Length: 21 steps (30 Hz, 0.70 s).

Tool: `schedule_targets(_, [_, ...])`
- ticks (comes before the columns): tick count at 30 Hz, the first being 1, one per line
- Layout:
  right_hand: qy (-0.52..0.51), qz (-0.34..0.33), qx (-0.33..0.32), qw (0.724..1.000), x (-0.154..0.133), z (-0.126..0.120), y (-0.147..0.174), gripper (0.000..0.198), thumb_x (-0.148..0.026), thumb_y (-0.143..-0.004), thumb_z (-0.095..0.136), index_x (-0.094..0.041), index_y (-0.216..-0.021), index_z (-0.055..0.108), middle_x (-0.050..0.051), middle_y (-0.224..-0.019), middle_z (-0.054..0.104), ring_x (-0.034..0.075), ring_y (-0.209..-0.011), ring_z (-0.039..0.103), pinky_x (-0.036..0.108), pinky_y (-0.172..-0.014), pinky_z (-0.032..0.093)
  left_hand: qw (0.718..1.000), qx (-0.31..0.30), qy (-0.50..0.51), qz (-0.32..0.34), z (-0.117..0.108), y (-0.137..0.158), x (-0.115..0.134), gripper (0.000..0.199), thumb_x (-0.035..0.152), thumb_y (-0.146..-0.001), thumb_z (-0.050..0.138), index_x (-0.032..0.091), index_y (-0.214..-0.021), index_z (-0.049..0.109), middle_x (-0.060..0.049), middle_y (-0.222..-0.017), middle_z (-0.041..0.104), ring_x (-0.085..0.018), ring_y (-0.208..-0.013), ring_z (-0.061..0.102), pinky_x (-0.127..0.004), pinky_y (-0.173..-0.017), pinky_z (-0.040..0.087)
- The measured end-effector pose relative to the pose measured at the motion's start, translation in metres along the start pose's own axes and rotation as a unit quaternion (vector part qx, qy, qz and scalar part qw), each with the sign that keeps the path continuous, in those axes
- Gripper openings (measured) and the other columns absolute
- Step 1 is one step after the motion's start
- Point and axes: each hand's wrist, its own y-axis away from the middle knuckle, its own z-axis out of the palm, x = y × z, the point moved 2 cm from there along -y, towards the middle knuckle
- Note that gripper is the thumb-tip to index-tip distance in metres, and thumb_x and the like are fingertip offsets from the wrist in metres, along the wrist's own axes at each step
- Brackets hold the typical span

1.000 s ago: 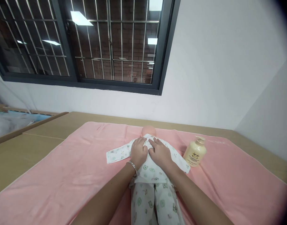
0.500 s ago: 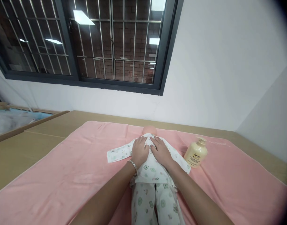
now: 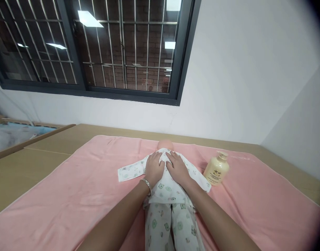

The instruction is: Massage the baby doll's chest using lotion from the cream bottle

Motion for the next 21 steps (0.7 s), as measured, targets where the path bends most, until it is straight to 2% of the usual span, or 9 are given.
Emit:
schedule_targets(14, [-0.018,-0.006,0.012,1.0,0.0023,0.0016,-0.0006,0.048,-0.027,-0.093,0.039,-0.016,-0.139,0.047,0.013,-0.147,0.04,0.026,-0.137,0.033,0.042,-0.114,0.021,1.0,0.004,-0.004,0.007,0.0009,-0.0003,-0.0008,0.043,0.018,-0.083,0.041,0.014,-0.122,0.058,-0.01,-0.127,0.061,-0.024,-0.121,0.05,-0.042,-0.109,0.034])
schedule_targets(21, [-0.016,-0.011,0.018,1.0,0.0024,0.0025,-0.0002,0.048,-0.026,-0.092,0.039,-0.017,-0.138,0.048,0.012,-0.146,0.042,0.025,-0.137,0.034,0.042,-0.114,0.022,1.0,0.001,-0.004,0.009,-0.0004,0.0002,0.0005,0.042,0.018,-0.083,0.041,0.013,-0.121,0.058,-0.011,-0.126,0.061,-0.025,-0.12,0.05,-0.042,-0.108,0.035])
